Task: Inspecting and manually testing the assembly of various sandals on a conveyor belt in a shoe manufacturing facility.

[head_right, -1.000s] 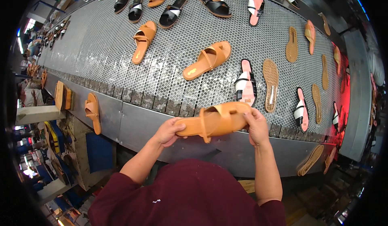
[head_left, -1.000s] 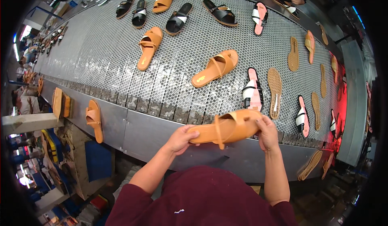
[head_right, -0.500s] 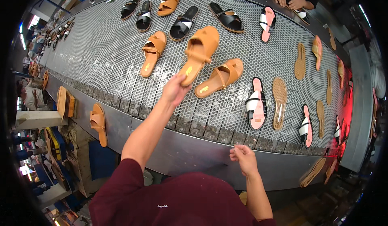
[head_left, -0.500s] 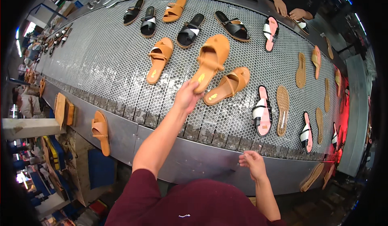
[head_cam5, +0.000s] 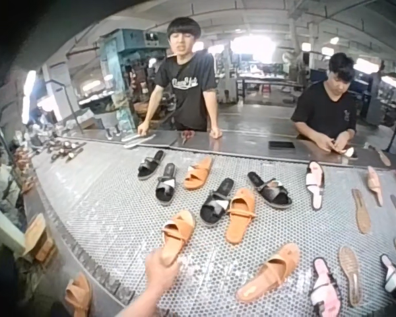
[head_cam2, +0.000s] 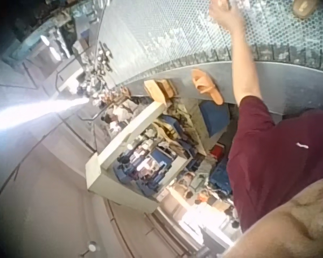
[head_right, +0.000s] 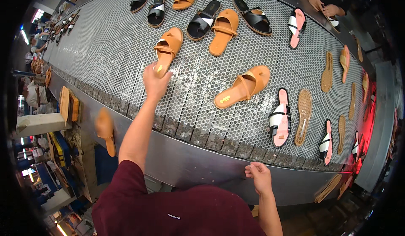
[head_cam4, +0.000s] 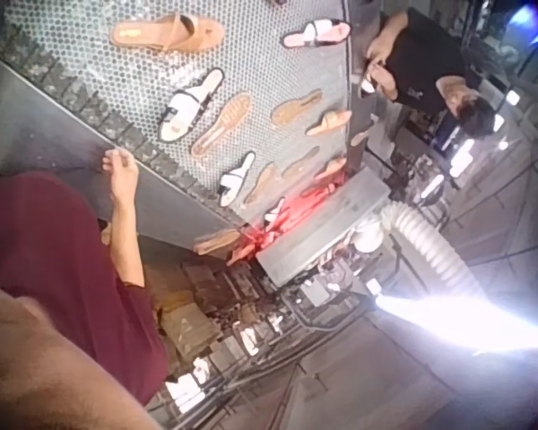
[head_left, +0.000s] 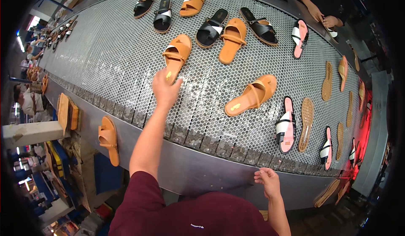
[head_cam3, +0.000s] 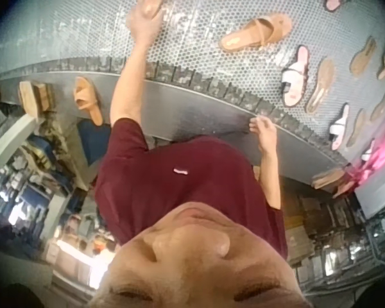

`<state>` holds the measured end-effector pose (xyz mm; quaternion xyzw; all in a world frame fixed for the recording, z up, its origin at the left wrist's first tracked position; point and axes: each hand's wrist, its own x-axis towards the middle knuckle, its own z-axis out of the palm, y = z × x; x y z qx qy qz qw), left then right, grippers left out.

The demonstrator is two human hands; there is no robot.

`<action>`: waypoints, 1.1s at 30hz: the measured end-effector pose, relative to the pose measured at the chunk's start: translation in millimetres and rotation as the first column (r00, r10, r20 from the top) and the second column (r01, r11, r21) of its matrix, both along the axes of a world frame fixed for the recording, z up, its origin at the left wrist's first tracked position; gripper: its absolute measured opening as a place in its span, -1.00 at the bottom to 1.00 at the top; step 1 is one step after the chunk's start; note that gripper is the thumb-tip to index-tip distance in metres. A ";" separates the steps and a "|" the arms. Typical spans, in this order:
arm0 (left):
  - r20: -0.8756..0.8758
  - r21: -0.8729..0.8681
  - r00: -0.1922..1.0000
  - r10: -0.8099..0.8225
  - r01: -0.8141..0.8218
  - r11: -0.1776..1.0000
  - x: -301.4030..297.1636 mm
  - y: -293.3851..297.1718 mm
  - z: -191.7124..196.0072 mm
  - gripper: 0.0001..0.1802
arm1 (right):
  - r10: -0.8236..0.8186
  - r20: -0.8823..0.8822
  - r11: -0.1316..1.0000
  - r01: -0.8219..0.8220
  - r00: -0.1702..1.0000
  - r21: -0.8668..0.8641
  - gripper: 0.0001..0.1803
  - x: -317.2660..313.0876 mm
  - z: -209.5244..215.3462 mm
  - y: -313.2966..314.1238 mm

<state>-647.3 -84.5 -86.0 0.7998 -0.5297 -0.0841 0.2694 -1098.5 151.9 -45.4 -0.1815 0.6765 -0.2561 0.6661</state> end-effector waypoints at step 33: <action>-0.616 -0.033 0.711 -0.339 0.407 0.913 -248.1 291.4 35.3 -0.20 | 0.199 0.066 0.774 -0.116 0.978 -0.622 -0.25 17.3 57.6 -91.1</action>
